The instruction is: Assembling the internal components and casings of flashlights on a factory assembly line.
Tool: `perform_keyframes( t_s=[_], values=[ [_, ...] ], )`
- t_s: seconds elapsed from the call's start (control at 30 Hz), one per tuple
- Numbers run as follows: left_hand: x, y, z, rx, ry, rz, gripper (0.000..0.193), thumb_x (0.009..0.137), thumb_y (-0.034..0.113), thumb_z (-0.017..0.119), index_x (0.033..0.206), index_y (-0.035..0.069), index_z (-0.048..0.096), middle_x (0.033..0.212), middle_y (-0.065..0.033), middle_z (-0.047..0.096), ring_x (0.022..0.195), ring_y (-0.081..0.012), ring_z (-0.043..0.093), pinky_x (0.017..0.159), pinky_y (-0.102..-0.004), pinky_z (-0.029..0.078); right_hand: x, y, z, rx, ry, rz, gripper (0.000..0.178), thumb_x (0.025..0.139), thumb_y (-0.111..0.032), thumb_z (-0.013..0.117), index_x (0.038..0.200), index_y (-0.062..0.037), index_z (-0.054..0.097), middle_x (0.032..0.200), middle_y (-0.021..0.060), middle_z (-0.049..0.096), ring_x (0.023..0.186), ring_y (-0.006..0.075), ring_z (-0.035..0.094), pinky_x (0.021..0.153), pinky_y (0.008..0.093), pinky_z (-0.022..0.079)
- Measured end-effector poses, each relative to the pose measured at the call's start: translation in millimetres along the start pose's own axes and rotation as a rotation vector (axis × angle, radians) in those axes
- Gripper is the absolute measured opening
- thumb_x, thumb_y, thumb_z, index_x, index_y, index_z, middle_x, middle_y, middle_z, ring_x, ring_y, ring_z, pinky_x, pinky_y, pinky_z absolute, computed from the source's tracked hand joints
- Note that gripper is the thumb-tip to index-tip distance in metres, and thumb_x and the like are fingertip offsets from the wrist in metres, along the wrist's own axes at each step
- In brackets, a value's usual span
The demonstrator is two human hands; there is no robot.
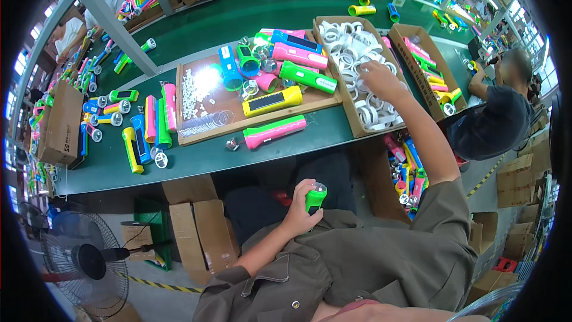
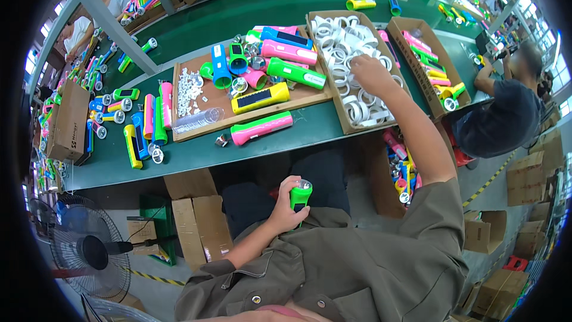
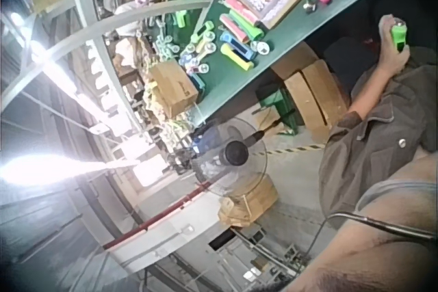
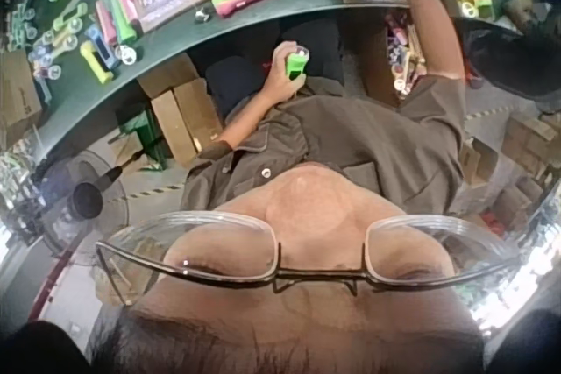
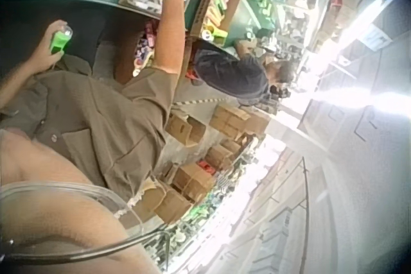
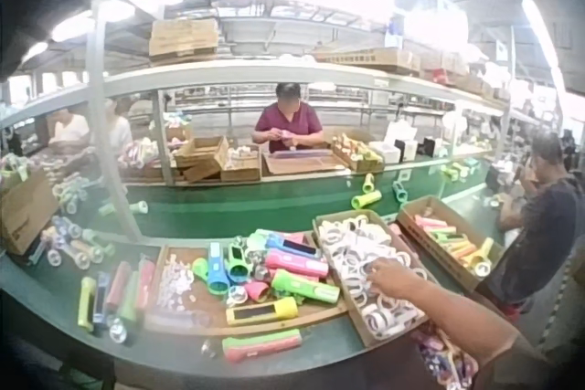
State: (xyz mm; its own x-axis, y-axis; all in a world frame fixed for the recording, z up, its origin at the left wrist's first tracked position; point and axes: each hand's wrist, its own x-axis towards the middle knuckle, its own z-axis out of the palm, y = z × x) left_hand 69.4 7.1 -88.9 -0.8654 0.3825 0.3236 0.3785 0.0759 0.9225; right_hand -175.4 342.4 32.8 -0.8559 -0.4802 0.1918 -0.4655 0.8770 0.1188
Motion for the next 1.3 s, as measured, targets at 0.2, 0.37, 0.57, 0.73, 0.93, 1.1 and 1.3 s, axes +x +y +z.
perform_keyframes(
  t_s=[0.2, 0.37, 0.57, 0.73, 0.93, 1.1, 1.3],
  values=[
    [-15, -8, -8, -0.099, -0.062, -0.070, 0.081, 0.068, 0.000, 0.072, 0.137, 0.008, 0.031, 0.141, -0.0240, 0.036, 0.130, -0.0405, 0.042, 0.108, -0.0433, 0.036, -16, -20, -66, 1.039, -0.010, 0.325, 0.013, 0.085, -0.009, 0.071, 0.089, -0.0039, 0.059, 0.134, 0.0147, 0.055, 0.121, 0.0233, 0.054, 0.100, 0.0362, 0.043],
    [-9, 7, -20, -0.006, -0.081, 0.044, 0.090, 0.072, 0.003, 0.077, 0.145, 0.011, 0.025, 0.148, -0.0267, 0.030, 0.129, -0.0395, 0.046, 0.108, -0.0450, 0.038, -56, -120, -98, 1.517, -0.008, 0.173, 0.037, 0.090, -0.002, 0.062, 0.125, 0.0005, 0.054, 0.137, 0.0121, 0.051, 0.118, 0.0168, 0.053, 0.100, 0.0315, 0.043],
    [16, 16, -27, -0.036, 0.070, 0.251, 0.080, 0.074, 0.003, 0.081, 0.138, 0.012, 0.035, 0.140, -0.0271, 0.043, 0.126, -0.0450, 0.050, 0.101, -0.0447, 0.045, -99, -212, -77, 1.166, 0.046, 0.167, 0.035, 0.089, -0.002, 0.060, 0.123, -0.0069, 0.064, 0.141, 0.0163, 0.051, 0.122, 0.0240, 0.055, 0.093, 0.0329, 0.047],
    [45, 45, -47, 0.003, 0.180, 0.396, 0.082, 0.071, 0.000, 0.082, 0.137, 0.015, 0.036, 0.138, -0.0277, 0.044, 0.119, -0.0475, 0.054, 0.093, -0.0440, 0.052, -95, -254, -76, 1.022, 0.244, 0.062, 0.039, 0.086, -0.001, 0.062, 0.125, -0.0064, 0.062, 0.137, 0.0247, 0.053, 0.122, 0.0378, 0.057, 0.101, 0.0407, 0.045],
    [52, 58, -60, 0.111, 0.260, 0.458, 0.075, 0.072, 0.000, 0.080, 0.135, 0.013, 0.041, 0.141, -0.0310, 0.044, 0.121, -0.0491, 0.054, 0.093, -0.0454, 0.053, -79, -271, -89, 0.855, 0.424, -0.067, 0.052, 0.080, -0.010, 0.075, 0.128, -0.0064, 0.056, 0.135, 0.0256, 0.052, 0.120, 0.0404, 0.055, 0.100, 0.0449, 0.045],
    [60, 64, -66, 0.125, 0.339, 0.497, 0.072, 0.073, 0.000, 0.079, 0.134, 0.014, 0.043, 0.143, -0.0309, 0.043, 0.121, -0.0488, 0.054, 0.092, -0.0448, 0.055, -68, -271, -91, 0.745, 0.481, -0.145, 0.057, 0.075, -0.014, 0.082, 0.126, -0.0085, 0.057, 0.134, 0.0229, 0.053, 0.113, 0.0391, 0.058, 0.094, 0.0444, 0.049],
    [72, 77, -72, 0.077, 0.353, 0.634, 0.086, 0.073, 0.001, 0.078, 0.144, 0.012, 0.031, 0.146, -0.0302, 0.041, 0.121, -0.0472, 0.054, 0.091, -0.0441, 0.055, -58, -270, -107, 0.821, 0.515, -0.222, 0.055, 0.078, -0.005, 0.078, 0.128, -0.0086, 0.056, 0.137, 0.0248, 0.053, 0.126, 0.0424, 0.052, 0.102, 0.0453, 0.046]
  ],
)
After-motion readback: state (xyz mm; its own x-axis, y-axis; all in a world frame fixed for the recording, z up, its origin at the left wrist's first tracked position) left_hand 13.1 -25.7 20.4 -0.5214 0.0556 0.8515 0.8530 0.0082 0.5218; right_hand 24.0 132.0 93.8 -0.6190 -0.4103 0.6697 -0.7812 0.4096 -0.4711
